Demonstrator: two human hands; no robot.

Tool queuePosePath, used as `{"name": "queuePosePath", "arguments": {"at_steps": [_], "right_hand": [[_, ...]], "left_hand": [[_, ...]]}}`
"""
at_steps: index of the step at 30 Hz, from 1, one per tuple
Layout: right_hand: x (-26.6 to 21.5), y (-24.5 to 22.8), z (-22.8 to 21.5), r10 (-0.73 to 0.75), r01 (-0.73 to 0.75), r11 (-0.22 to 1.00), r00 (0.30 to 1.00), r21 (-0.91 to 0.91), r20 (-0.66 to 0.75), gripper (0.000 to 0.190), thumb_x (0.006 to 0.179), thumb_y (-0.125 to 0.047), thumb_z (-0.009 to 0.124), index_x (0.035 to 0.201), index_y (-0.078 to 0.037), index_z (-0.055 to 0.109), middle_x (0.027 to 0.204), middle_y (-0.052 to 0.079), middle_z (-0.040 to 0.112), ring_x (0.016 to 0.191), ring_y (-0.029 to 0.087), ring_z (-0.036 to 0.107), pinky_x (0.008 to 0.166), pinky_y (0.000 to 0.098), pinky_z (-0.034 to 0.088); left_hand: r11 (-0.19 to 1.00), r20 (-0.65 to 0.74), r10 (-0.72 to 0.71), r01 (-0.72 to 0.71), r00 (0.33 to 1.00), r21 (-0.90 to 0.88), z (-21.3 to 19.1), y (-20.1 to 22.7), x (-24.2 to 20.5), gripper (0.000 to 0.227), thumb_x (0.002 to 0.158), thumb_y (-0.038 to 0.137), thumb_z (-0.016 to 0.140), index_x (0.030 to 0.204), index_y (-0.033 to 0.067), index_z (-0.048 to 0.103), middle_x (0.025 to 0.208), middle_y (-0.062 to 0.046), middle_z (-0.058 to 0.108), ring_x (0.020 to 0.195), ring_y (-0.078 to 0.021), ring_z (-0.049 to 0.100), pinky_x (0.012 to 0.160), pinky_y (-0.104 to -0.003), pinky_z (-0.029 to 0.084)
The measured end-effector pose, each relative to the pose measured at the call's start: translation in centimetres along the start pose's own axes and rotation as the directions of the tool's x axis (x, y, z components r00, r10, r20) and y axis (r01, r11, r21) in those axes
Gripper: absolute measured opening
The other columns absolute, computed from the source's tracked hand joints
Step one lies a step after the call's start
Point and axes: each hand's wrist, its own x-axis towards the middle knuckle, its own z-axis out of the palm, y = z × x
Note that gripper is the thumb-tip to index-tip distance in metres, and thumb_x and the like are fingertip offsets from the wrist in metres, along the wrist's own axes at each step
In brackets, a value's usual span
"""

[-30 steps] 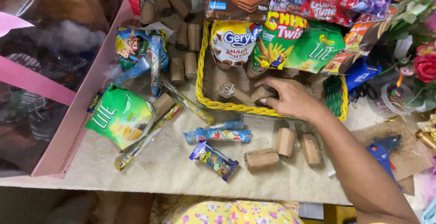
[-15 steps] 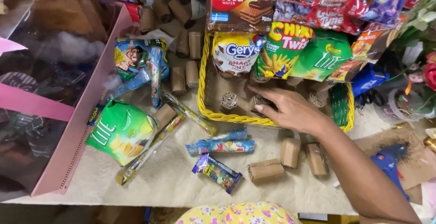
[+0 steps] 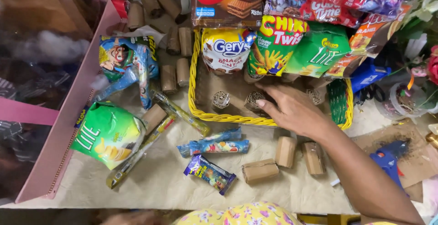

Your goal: Assembling a snack bouquet by gluing and arranging various snack packets into a basket.

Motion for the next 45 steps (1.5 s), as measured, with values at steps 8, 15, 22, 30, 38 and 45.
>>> {"name": "queuePosePath", "arguments": {"at_steps": [8,15,22,30,38,45], "right_hand": [[-3.2,2.8,-1.2,-0.044,0.035,0.996,0.993,-0.082,-0.109,0.043,0.104,-0.031,0.042,0.131,-0.005,0.063,0.128,0.016,0.067,0.119,0.035,0.063,0.099,0.048,0.047],[-3.8,2.6,-0.5,-0.022,0.017,0.997,0.997,-0.069,-0.076,0.034,0.099,-0.025,0.049,0.124,-0.018,0.071,0.118,0.008,0.066,0.105,0.031,0.067,0.085,0.0472,0.051],[-7.0,2.0,-5.5,0.136,-0.146,0.988,0.978,-0.053,-0.161,0.047,0.103,-0.032,0.041,0.146,-0.021,0.056,0.145,0.015,0.056,0.113,0.027,0.064,0.096,0.0521,0.055],[-8.6,6.3,-5.0,0.268,-0.305,0.941,0.937,-0.149,-0.225,0.041,0.103,-0.031,0.047,0.137,-0.019,0.065,0.135,0.007,0.067,0.098,0.03,0.068,0.084,0.051,0.053],[-5.6,7.6,-2.4,0.342,-0.349,0.897,0.937,-0.272,-0.075,0.059,0.094,-0.045,0.05,0.15,-0.027,0.049,0.135,0.014,0.064,0.119,0.042,0.062,0.087,0.0583,0.052],[-6.0,7.5,-2.8,0.461,-0.443,0.852,0.887,-0.279,-0.002,0.048,0.091,-0.037,0.055,0.127,-0.005,0.052,0.13,0.024,0.065,0.115,0.047,0.063,0.088,0.0586,0.05]], "left_hand": [[0.945,-0.423,0.289,-0.184,0.858,0.272,-15.0,14.0,22.4,0.022,0.103,0.015,0.055,0.121,0.0028,0.059,0.123,-0.016,0.063,0.102,-0.0334,0.066,0.083,-0.043,0.05],[0.715,-0.333,0.118,0.152,0.935,0.682,-13.0,11.7,30.3,0.013,0.099,0.011,0.052,0.096,0.0092,0.065,0.093,-0.011,0.06,0.082,-0.0323,0.065,0.061,-0.044,0.055],[0.645,-0.285,-0.039,0.242,0.958,0.725,-13.2,9.4,31.3,0.013,0.095,0.015,0.054,0.098,0.0169,0.066,0.092,-0.007,0.067,0.084,-0.0303,0.068,0.068,-0.043,0.057],[0.703,-0.266,-0.059,0.229,0.962,0.673,-13.8,8.3,30.8,0.013,0.095,0.026,0.06,0.098,0.0134,0.065,0.087,-0.008,0.065,0.077,-0.0324,0.067,0.056,-0.045,0.054],[0.736,-0.13,-0.231,0.26,0.964,0.625,-14.1,8.1,31.4,0.037,0.095,0.046,0.071,0.108,0.0127,0.059,0.092,-0.009,0.067,0.081,-0.0344,0.07,0.062,-0.046,0.058],[0.729,-0.097,-0.214,0.225,0.972,0.646,-13.2,5.7,31.8,0.012,0.097,0.028,0.063,0.095,0.0161,0.063,0.078,-0.001,0.068,0.068,-0.027,0.068,0.054,-0.041,0.055]]}}
